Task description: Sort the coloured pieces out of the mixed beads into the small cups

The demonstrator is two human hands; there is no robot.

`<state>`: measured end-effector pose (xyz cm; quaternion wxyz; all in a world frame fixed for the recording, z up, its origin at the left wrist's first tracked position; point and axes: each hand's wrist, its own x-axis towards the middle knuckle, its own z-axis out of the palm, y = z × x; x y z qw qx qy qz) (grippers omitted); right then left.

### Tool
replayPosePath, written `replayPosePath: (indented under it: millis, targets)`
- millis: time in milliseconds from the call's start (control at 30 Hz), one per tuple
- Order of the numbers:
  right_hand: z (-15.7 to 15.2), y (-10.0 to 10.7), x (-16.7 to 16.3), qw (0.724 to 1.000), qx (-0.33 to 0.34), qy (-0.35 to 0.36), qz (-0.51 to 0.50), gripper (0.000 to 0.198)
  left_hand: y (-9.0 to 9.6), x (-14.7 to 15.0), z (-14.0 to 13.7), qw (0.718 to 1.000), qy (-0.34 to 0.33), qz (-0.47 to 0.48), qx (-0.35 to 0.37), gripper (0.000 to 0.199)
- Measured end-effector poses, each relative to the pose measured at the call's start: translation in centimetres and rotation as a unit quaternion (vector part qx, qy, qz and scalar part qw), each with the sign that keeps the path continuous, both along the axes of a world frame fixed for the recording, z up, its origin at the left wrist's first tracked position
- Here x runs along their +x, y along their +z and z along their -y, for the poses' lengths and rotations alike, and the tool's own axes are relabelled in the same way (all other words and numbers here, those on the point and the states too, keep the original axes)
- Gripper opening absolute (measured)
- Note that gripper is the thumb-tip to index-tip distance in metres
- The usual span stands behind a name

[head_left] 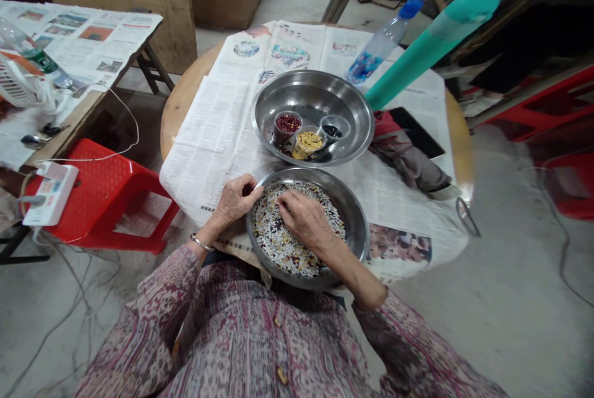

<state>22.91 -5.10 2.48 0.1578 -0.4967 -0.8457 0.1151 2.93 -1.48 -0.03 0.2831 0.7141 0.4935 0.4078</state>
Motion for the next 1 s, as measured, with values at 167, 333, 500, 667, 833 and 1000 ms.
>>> replayPosePath:
  millis: [167,333,500,667,833,1000]
  targets:
    - [0.03,-0.11,0.03,1.0,-0.007,0.005,0.01,0.018,-0.06,0.03,-0.02,1.0,-0.001,0.007,0.002,0.018]
    - [-0.18,-0.5,-0.05,0.999,-0.017,0.022,0.026,0.017,0.05,0.05,0.08,1.0,0.003,0.001,0.0,0.018]
    - [-0.37,-0.75,-0.08,0.999,-0.018,0.011,0.032,0.018,0.05,0.03,0.04,1.0,-0.002,0.003,0.0,0.019]
    - [-0.52,-0.62,-0.2,0.999,-0.023,0.007,0.036,0.018,-0.09,0.03,-0.04,1.0,0.001,0.001,-0.004,0.019]
    - [-0.52,-0.57,-0.38,0.999,-0.012,0.006,0.047,0.016,0.02,0.04,0.02,1.0,0.0,0.003,-0.004,0.019]
    - [-0.41,-0.79,-0.49,0.998,-0.001,-0.002,0.055,0.017,0.05,0.03,0.01,1.0,-0.004,0.002,0.001,0.019]
